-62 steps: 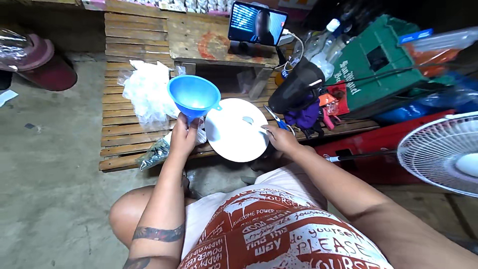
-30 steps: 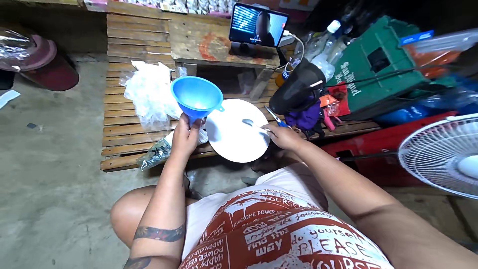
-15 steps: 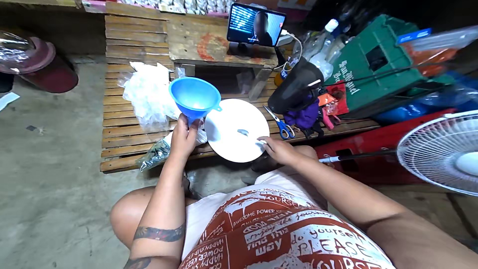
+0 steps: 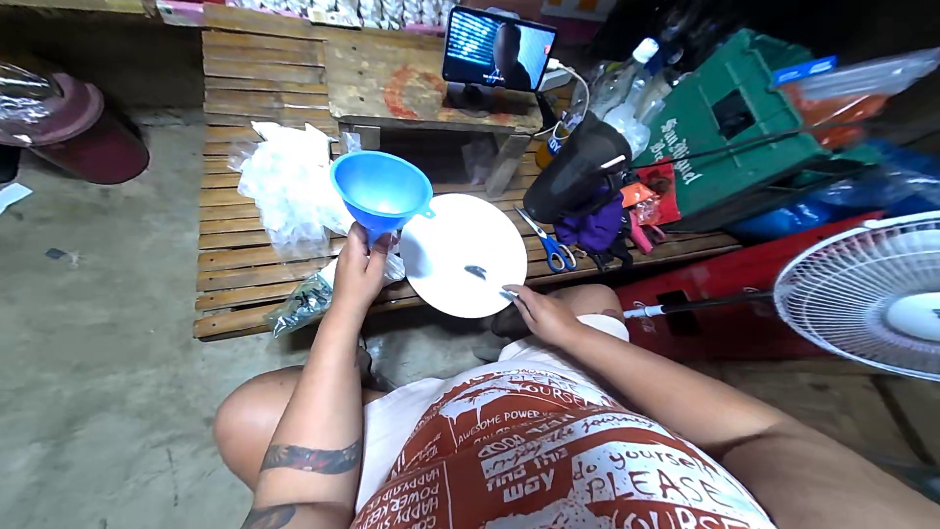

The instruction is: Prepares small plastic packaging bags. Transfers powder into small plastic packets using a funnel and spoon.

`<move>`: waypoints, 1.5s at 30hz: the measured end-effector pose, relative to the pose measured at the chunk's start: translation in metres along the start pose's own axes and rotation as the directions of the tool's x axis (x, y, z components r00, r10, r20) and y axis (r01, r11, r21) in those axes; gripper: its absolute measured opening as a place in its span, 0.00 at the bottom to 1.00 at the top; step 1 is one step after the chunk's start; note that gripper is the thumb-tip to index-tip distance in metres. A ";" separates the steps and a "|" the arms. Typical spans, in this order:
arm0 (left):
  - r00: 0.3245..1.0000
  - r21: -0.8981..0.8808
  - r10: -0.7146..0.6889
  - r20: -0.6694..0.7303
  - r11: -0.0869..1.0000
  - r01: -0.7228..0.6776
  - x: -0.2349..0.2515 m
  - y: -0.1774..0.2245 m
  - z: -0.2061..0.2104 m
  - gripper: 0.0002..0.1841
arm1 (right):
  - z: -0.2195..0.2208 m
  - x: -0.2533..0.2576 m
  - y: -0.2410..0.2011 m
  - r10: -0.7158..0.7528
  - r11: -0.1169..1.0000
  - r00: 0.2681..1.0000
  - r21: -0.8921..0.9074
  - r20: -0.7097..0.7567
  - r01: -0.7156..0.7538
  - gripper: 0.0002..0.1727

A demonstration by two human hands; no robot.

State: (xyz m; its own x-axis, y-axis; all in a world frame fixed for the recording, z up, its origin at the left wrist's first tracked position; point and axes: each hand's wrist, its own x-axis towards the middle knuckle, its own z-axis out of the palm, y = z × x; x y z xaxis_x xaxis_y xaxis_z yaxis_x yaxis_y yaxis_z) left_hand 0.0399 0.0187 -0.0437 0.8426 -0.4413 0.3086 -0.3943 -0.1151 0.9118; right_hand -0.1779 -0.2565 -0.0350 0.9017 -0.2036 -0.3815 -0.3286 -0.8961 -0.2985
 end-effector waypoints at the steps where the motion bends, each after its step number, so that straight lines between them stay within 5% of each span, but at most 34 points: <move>1: 1.000 0.002 -0.001 0.000 1.000 0.001 0.000 0.000 0.000 0.23 | 0.001 -0.003 -0.001 -0.042 0.999 0.999 0.005 -0.011 0.042 0.24; 9: 0.999 0.006 -0.028 0.019 1.000 0.028 0.000 0.003 0.001 0.23 | -0.010 0.030 0.024 0.179 0.984 0.966 0.031 -0.186 -0.176 0.24; 14: 1.000 0.010 -0.018 0.006 1.000 0.018 0.000 0.000 -0.001 0.24 | 0.005 -0.006 -0.001 0.006 0.998 1.000 0.066 0.014 -0.007 0.25; 17: 1.000 0.017 -0.029 0.009 0.999 0.029 0.000 0.000 0.001 0.23 | 0.004 -0.008 -0.006 -0.055 0.992 0.997 0.113 -0.047 0.060 0.24; 21: 1.000 0.026 -0.020 0.018 0.999 0.020 0.000 0.001 0.001 0.24 | -0.002 0.009 0.013 0.124 0.982 0.975 0.164 -0.183 -0.094 0.23; 25: 1.000 0.021 -0.020 0.011 1.000 0.020 -0.001 0.002 0.000 0.24 | 0.005 -0.002 0.011 0.208 0.973 0.972 0.125 -0.107 -0.195 0.25; 28: 1.000 0.009 -0.002 0.012 1.000 0.002 -0.001 0.001 0.000 0.23 | 0.011 -0.019 -0.008 0.078 0.992 0.997 0.098 0.023 -0.080 0.26; 31: 1.000 0.009 -0.015 0.020 1.000 0.015 -0.001 0.002 0.000 0.23 | 0.011 -0.019 -0.011 -0.026 0.990 0.999 0.140 -0.045 0.032 0.25; 37: 1.000 0.014 0.000 0.024 1.000 -0.001 0.000 0.003 0.001 0.23 | 0.006 0.000 0.012 0.168 0.977 0.972 0.159 -0.166 -0.142 0.24; 42: 1.000 0.019 0.005 0.025 1.000 -0.006 0.000 0.000 0.001 0.23 | 0.022 -0.016 -0.008 0.008 0.983 0.999 0.182 -0.043 0.000 0.25; 45: 1.000 0.007 -0.003 0.024 1.000 0.003 -0.001 0.000 0.002 0.23 | 0.021 -0.013 -0.005 -0.026 0.966 0.991 0.252 -0.128 0.058 0.23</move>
State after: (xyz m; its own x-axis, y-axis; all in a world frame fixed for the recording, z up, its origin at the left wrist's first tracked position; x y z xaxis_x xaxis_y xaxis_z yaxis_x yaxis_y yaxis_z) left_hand 0.0387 0.0168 -0.0449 0.8348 -0.4623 0.2991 -0.3943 -0.1227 0.9108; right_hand -0.1937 -0.2411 -0.0468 0.9384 -0.2292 -0.2586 -0.3363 -0.7777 -0.5311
